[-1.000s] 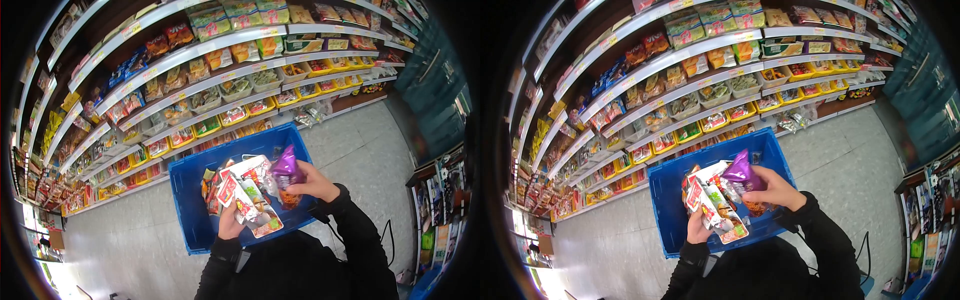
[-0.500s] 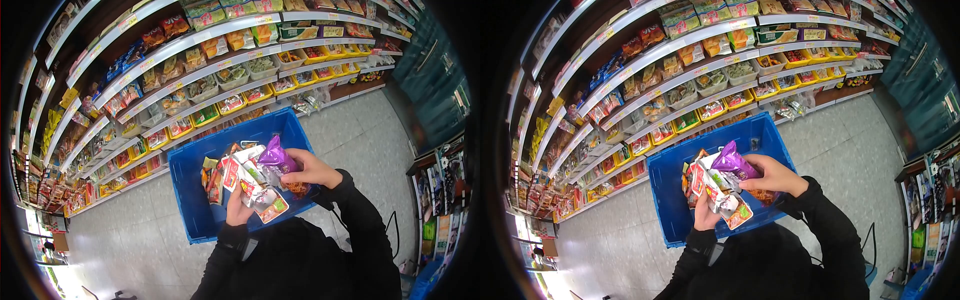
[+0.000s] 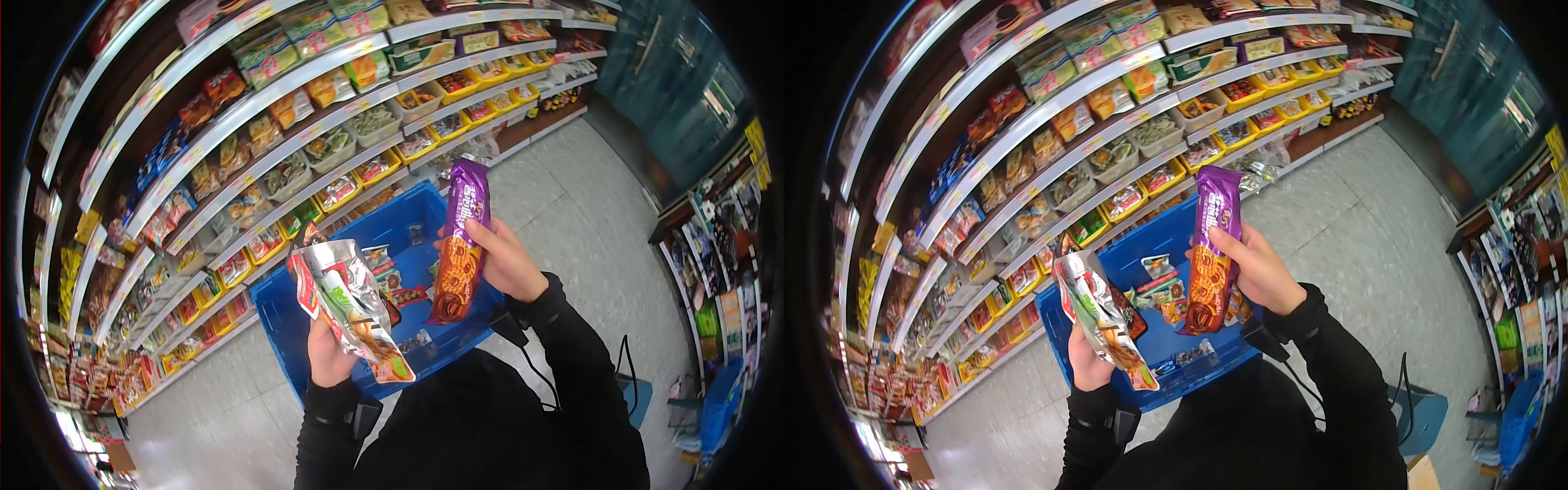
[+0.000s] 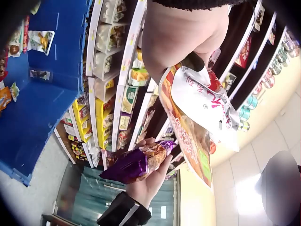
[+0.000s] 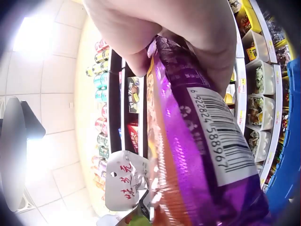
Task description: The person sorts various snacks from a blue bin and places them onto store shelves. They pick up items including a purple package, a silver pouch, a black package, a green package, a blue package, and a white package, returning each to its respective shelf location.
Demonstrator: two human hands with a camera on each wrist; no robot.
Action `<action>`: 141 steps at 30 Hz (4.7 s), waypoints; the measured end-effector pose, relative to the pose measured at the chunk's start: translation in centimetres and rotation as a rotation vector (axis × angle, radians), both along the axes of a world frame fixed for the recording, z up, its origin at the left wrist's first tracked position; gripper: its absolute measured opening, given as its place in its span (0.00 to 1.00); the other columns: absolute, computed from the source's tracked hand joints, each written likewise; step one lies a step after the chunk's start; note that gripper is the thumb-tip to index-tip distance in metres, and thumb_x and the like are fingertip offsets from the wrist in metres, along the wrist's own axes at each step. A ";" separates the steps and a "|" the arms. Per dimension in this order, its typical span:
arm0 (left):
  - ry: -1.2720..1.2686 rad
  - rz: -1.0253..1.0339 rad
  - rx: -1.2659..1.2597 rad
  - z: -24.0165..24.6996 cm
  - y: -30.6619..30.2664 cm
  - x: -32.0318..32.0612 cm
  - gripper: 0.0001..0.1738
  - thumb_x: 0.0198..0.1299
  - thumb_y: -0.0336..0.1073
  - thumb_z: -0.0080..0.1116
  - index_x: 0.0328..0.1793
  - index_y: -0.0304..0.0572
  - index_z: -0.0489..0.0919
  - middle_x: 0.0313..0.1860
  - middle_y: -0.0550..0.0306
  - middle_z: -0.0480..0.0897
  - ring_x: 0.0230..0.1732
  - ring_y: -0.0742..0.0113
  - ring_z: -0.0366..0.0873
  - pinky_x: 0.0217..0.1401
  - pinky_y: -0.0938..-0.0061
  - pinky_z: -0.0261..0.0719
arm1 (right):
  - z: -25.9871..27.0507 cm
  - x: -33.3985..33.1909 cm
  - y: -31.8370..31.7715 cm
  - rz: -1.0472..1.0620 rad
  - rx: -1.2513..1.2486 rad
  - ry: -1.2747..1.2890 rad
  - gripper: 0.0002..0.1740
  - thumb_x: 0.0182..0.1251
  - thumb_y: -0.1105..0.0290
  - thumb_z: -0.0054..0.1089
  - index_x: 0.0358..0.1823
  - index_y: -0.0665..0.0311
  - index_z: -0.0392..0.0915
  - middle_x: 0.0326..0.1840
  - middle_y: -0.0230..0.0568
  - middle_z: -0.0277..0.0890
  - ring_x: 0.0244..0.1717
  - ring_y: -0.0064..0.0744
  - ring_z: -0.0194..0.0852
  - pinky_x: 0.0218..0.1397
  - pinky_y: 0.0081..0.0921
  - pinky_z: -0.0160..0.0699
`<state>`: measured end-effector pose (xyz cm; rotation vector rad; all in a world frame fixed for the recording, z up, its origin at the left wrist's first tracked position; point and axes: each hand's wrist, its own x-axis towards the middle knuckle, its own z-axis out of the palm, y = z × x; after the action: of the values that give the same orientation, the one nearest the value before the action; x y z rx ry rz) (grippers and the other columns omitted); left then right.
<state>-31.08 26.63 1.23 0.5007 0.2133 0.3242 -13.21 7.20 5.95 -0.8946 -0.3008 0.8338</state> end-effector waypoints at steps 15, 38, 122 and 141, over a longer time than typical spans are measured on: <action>-0.029 -0.388 -0.287 0.9 -13.2 11.3 0.19 0.63 0.37 0.37 0.57 0.36 0.67 0.52 0.48 0.75 0.52 0.55 0.73 0.56 0.62 0.70 | 0.1 5.6 -12.0 -0.262 0.216 0.038 0.19 0.63 0.66 0.47 0.52 0.68 0.63 0.50 0.46 0.69 0.54 0.39 0.67 0.59 0.36 0.64; -0.259 -0.453 -0.183 0.2 -34.4 27.6 0.26 0.64 0.51 0.36 0.60 0.39 0.62 0.52 0.49 0.71 0.52 0.59 0.70 0.55 0.67 0.70 | 4.1 22.5 -31.9 0.281 0.381 -0.489 0.20 0.48 0.72 0.65 0.45 0.65 0.74 0.58 0.43 0.51 0.55 0.33 0.62 0.59 0.26 0.59; -0.281 -0.076 0.265 9.2 -22.1 86.5 0.24 0.58 0.32 0.48 0.61 0.35 0.60 0.55 0.48 0.71 0.55 0.54 0.70 0.59 0.58 0.67 | 11.1 86.0 -23.4 -0.112 0.179 -0.555 0.28 0.55 0.79 0.57 0.59 0.68 0.60 0.53 0.35 0.67 0.51 0.21 0.66 0.51 0.19 0.69; -0.308 0.013 0.528 14.0 -17.1 88.7 0.20 0.49 0.32 0.49 0.50 0.36 0.69 0.42 0.47 0.77 0.41 0.54 0.77 0.48 0.56 0.77 | 13.8 88.7 -26.6 -0.179 -0.019 -0.501 0.27 0.50 0.75 0.64 0.52 0.74 0.65 0.45 0.41 0.73 0.44 0.24 0.73 0.50 0.22 0.73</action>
<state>57.60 9.49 15.20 0.9601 -0.1766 0.4676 75.47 -19.39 19.79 -1.1262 -0.6389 0.4379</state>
